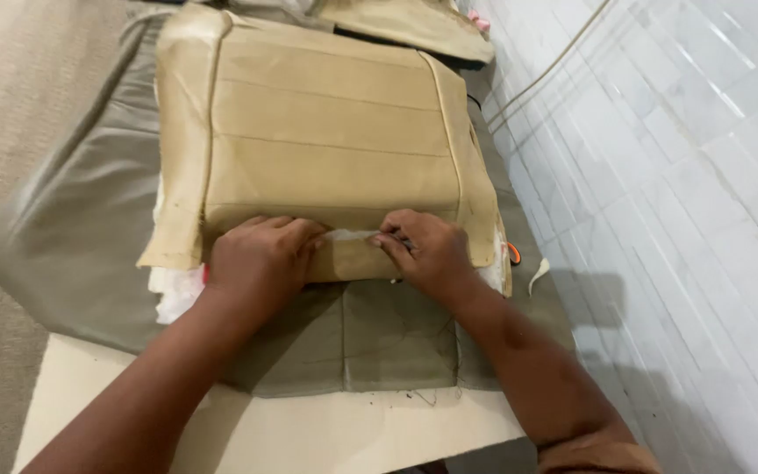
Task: Hand-stitching a tan leather cover onto a padded seat base using a needle and thread
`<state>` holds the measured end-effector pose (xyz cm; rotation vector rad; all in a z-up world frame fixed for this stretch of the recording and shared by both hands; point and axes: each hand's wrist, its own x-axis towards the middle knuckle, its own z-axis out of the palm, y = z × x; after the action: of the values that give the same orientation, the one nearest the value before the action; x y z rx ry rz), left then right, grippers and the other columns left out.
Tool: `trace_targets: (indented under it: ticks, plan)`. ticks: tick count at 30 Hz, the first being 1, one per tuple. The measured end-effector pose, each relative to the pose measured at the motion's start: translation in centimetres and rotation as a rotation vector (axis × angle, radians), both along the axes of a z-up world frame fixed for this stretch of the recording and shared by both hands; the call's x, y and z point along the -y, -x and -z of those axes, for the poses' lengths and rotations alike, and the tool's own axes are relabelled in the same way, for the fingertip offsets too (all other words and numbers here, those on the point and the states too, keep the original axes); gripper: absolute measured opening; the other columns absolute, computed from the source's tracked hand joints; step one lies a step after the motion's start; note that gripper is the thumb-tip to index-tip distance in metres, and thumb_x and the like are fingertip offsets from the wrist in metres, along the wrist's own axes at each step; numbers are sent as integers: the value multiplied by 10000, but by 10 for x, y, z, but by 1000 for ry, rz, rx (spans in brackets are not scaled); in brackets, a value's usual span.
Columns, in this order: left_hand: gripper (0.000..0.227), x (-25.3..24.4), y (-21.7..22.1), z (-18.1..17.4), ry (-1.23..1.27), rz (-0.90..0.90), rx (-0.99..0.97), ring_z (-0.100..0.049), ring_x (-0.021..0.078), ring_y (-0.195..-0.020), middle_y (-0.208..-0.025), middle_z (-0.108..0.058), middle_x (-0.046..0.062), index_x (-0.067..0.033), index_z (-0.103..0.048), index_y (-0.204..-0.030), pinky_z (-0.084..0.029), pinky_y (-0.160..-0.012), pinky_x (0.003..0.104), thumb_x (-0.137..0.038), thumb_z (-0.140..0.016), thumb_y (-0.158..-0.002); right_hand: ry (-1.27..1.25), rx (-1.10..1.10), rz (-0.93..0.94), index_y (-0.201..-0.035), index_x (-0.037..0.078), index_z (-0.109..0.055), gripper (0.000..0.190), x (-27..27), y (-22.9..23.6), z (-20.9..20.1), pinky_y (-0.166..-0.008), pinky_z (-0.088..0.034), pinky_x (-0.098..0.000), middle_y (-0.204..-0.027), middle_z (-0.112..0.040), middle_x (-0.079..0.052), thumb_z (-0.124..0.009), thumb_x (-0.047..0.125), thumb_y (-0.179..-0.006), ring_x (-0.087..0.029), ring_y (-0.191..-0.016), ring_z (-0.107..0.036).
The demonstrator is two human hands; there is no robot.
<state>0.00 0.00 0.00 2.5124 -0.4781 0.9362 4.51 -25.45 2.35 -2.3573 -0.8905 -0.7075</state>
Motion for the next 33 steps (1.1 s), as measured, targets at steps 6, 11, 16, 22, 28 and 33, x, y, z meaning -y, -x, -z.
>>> trace_targets:
  ticks: [6,11,16,22,28,33]
  plan:
    - [120,7,6,18,-278,-41,211,-599,253,-717,-759,-508,12,-196,-611,-901,-508,-578,375,-297,-637,-842,-58,-19,-72,-953,200,-741,125,2,-2,-4,-652,-605,-348,-778,-735,-12,-744,324,-965,-247,-725,-738]
    - [91,16,9,12,-260,-47,351,-598,271,-779,-803,-501,37,-172,-600,-864,-483,-609,378,-250,-584,-908,5,-96,-126,-997,184,-752,111,10,-1,-14,-650,-606,-390,-797,-722,-45,-738,284,-951,-286,-757,-736]
    - [212,33,30,-4,-183,52,391,-574,313,-717,-755,-518,85,-144,-603,-739,-434,-607,421,-292,-641,-885,247,-110,-144,-1050,178,-728,309,12,6,-21,-661,-593,-446,-848,-645,-55,-787,422,-871,-302,-800,-695]
    - [473,28,32,-6,-303,308,156,-607,354,-812,-847,-594,132,-78,-680,-925,-478,-695,476,-525,-745,-788,193,-106,-102,-971,228,-752,165,14,-2,-6,-703,-598,-414,-851,-621,-28,-735,388,-930,-285,-836,-691]
    - [722,34,40,-14,-590,493,-162,-606,314,-906,-938,-648,95,-154,-718,-1051,-468,-761,466,-780,-729,-692,117,9,-98,-966,171,-714,90,10,-4,-1,-697,-587,-386,-826,-634,-36,-714,260,-965,-278,-809,-693]
    - [174,39,35,2,-427,375,119,-603,312,-779,-854,-615,69,-162,-710,-912,-432,-625,442,-307,-634,-854,8,251,-147,-974,153,-701,110,5,9,-22,-808,-579,-373,-943,-678,-19,-641,230,-1023,-248,-863,-695]
